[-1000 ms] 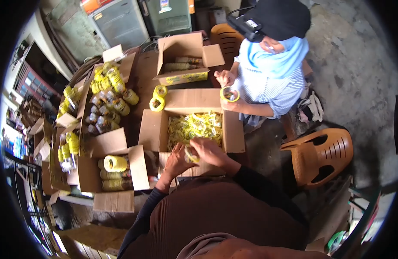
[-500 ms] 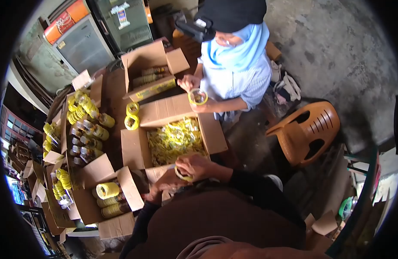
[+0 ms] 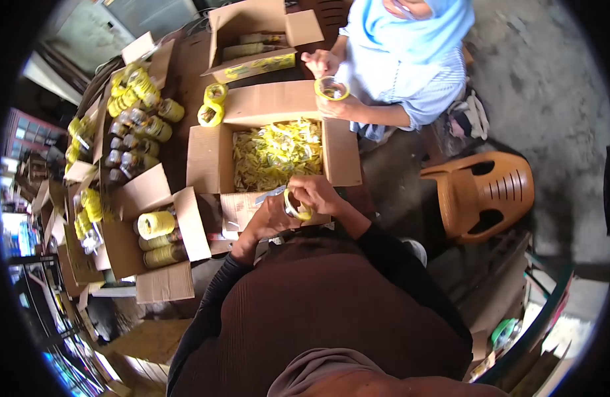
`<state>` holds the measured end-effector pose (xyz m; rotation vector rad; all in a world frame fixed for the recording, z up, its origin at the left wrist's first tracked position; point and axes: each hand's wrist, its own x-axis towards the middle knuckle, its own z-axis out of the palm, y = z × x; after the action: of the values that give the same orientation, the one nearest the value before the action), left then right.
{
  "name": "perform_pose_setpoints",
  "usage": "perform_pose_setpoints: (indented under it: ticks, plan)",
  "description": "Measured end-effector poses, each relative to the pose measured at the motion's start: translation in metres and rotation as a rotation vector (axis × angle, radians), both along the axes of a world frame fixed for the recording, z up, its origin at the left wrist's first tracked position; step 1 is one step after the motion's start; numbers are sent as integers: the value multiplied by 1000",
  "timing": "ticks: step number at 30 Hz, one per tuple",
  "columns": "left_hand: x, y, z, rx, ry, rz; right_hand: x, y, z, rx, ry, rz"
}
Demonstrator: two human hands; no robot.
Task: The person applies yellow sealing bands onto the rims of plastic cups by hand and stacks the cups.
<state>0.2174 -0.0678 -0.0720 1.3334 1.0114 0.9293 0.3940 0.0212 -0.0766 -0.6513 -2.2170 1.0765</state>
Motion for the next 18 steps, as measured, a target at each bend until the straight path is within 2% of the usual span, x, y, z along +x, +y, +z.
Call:
perform_pose_setpoints:
  ticks: [1, 2, 4, 6, 8, 9, 11, 12, 16, 18]
  plan:
    - [1, -5, -17, 74, -39, 109, 1, 15, -43, 35, 96, -129]
    - [-9, -15, -13, -27, -130, 71, 5, 36, -82, 68, 196, -259]
    - [-6, -24, 2, 219, 517, 168, 24, 70, -58, -242, -96, -435]
    - [-11, -36, 9, 169, 559, 169, 26, 82, -54, -164, -191, -291]
    - [-15, -41, 3, 301, 527, 264, 18, 84, -51, -120, -110, -169]
    - [-9, -40, 27, 171, 433, 332, 14, 83, -50, -23, -174, -157]
    - [-7, -42, 8, 195, 476, 442, 1, 88, -57, 103, -257, -134]
    - [-8, -41, 6, 223, 517, 526, -7, 87, -55, 113, -252, -108]
    - [-15, -42, 1, 243, 660, 559, -33, 80, -49, 134, -338, -188]
    - [-16, -46, 1, 235, 656, 601, -38, 80, -44, 56, -496, -218]
